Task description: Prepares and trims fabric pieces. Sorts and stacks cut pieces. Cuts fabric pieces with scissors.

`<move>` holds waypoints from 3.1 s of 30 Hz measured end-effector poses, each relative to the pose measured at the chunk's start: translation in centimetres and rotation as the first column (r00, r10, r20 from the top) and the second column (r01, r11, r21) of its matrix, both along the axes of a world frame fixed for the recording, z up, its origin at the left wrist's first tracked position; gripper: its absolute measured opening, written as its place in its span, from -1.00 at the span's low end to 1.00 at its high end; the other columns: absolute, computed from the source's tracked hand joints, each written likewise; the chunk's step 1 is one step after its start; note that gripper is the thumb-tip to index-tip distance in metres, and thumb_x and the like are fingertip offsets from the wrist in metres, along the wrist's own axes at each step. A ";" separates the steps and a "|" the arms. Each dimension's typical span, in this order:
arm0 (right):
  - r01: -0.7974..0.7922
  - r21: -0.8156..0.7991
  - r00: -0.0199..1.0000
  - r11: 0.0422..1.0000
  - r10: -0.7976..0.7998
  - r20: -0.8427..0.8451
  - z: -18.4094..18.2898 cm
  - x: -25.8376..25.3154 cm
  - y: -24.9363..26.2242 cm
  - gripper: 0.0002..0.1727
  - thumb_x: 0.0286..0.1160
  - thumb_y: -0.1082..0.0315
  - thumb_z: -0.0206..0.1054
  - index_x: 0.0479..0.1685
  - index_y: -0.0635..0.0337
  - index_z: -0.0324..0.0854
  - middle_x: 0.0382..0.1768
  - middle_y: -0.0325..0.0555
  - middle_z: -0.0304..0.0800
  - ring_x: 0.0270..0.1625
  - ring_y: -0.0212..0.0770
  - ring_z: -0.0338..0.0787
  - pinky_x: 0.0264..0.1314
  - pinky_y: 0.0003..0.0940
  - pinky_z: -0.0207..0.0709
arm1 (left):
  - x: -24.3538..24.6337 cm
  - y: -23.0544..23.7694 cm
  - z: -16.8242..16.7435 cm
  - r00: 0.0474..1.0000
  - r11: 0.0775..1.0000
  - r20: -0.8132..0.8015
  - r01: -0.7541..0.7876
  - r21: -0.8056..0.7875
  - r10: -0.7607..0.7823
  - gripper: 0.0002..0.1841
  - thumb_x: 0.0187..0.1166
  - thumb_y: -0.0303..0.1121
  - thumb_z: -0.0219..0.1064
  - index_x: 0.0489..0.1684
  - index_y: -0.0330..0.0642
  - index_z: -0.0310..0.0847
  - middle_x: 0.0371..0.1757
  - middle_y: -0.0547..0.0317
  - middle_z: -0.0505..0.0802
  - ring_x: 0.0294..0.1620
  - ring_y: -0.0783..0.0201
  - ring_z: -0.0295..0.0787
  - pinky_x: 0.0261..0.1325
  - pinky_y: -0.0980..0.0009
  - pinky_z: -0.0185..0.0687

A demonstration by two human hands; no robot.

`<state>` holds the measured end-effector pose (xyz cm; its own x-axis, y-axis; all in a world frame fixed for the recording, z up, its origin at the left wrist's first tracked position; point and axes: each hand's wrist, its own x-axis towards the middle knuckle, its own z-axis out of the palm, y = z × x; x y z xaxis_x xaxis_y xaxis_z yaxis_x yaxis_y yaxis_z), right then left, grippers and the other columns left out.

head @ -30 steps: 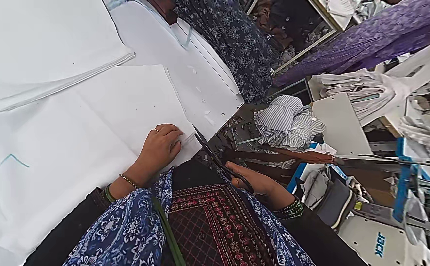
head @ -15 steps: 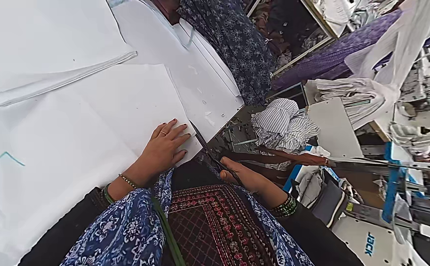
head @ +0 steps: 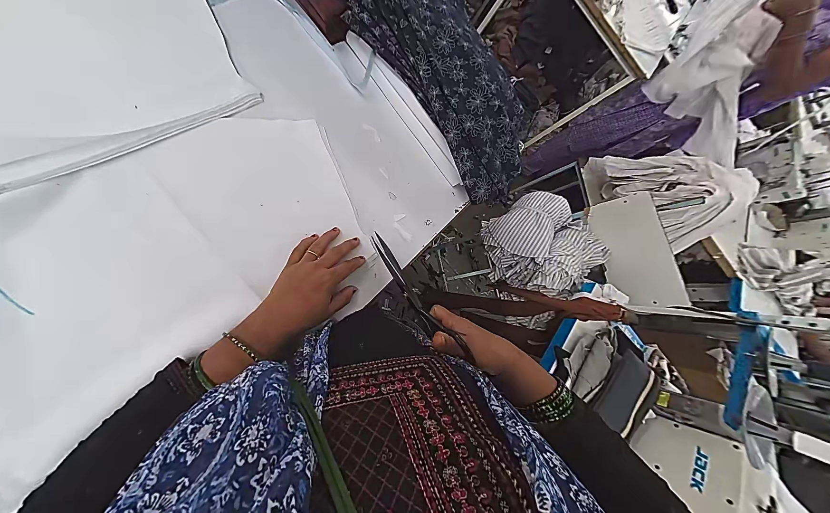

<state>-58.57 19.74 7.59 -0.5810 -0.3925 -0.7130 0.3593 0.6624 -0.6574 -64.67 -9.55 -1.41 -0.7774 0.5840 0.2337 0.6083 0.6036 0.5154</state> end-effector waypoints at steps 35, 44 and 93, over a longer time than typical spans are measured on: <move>-0.057 0.031 0.998 0.998 0.057 -0.001 0.6 -0.6 -0.8 -0.11 0.25 -0.55 0.22 0.05 0.19 0.40 -0.29 -0.37 0.45 -0.29 -0.58 0.44 -0.21 -0.56 0.34 | 0.0 -0.1 0.1 0.999 0.998 0.030 0.018 -0.053 -0.017 -0.48 0.62 -0.05 0.20 0.46 -0.10 0.68 0.69 0.01 0.57 0.79 -0.25 0.26 0.68 -0.35 0.08; -0.038 0.056 0.999 0.998 0.040 -0.020 0.6 -0.6 -1.0 -0.12 0.28 -0.55 0.20 0.03 0.20 0.38 -0.30 -0.35 0.44 -0.30 -0.56 0.44 -0.21 -0.53 0.34 | 0.0 -0.1 0.1 1.000 0.998 0.020 0.019 -0.058 -0.018 -0.46 0.61 -0.05 0.20 0.49 -0.10 0.65 0.70 -0.02 0.55 0.79 -0.27 0.26 0.67 -0.36 0.09; -0.006 -0.156 0.998 0.988 -0.005 -0.069 -0.6 1.5 2.7 0.06 -0.09 -0.80 0.19 -0.05 0.09 0.41 -0.40 -0.52 0.42 -0.40 -0.71 0.43 -0.32 -0.73 0.33 | 0.0 -0.1 0.6 0.970 0.948 -0.011 -0.234 0.214 0.242 -0.74 0.43 -0.33 0.19 -0.46 -0.37 0.67 -0.11 -0.25 0.87 0.08 -0.25 0.81 0.12 -0.12 0.62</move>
